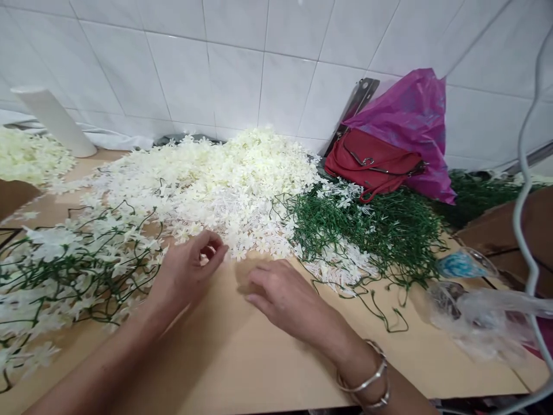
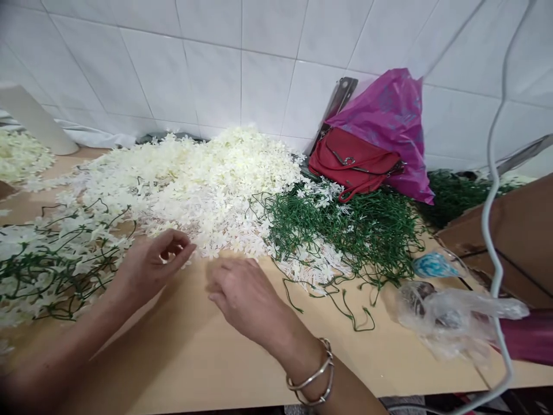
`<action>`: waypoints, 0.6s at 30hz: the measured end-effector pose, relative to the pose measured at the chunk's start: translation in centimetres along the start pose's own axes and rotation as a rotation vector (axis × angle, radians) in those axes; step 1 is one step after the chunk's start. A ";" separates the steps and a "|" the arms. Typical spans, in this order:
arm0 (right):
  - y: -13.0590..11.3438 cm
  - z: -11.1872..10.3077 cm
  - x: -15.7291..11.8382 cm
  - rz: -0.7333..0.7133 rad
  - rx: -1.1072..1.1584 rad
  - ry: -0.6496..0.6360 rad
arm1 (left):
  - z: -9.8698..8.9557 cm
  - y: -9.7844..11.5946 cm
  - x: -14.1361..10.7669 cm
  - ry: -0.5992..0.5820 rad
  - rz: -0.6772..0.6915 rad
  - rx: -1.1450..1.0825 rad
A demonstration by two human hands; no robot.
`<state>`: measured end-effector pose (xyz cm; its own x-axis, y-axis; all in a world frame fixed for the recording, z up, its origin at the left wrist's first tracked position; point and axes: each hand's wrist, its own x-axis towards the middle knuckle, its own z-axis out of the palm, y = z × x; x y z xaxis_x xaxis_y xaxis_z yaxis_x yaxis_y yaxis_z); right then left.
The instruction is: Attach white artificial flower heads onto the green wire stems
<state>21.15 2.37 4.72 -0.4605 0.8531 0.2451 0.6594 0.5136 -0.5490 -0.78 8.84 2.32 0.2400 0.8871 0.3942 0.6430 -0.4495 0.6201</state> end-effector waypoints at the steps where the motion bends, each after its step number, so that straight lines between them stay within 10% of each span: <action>1: 0.0 -1.2 -0.3 0.029 -0.036 0.012 | 0.4 0.3 -0.2 -0.047 -0.014 -0.039; 8: 4.0 -8.0 0.7 0.298 -0.223 0.287 | 2.9 0.7 -1.8 -0.175 0.038 -0.162; 18: 7.0 -4.1 5.0 0.491 -0.648 0.299 | 2.8 0.3 -2.2 -0.149 0.078 -0.227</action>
<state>25.91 10.57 5.34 0.0802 0.9336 0.3492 0.9933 -0.0456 -0.1061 0.96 6.99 -0.28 0.3976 0.8469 0.3531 0.4434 -0.5142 0.7341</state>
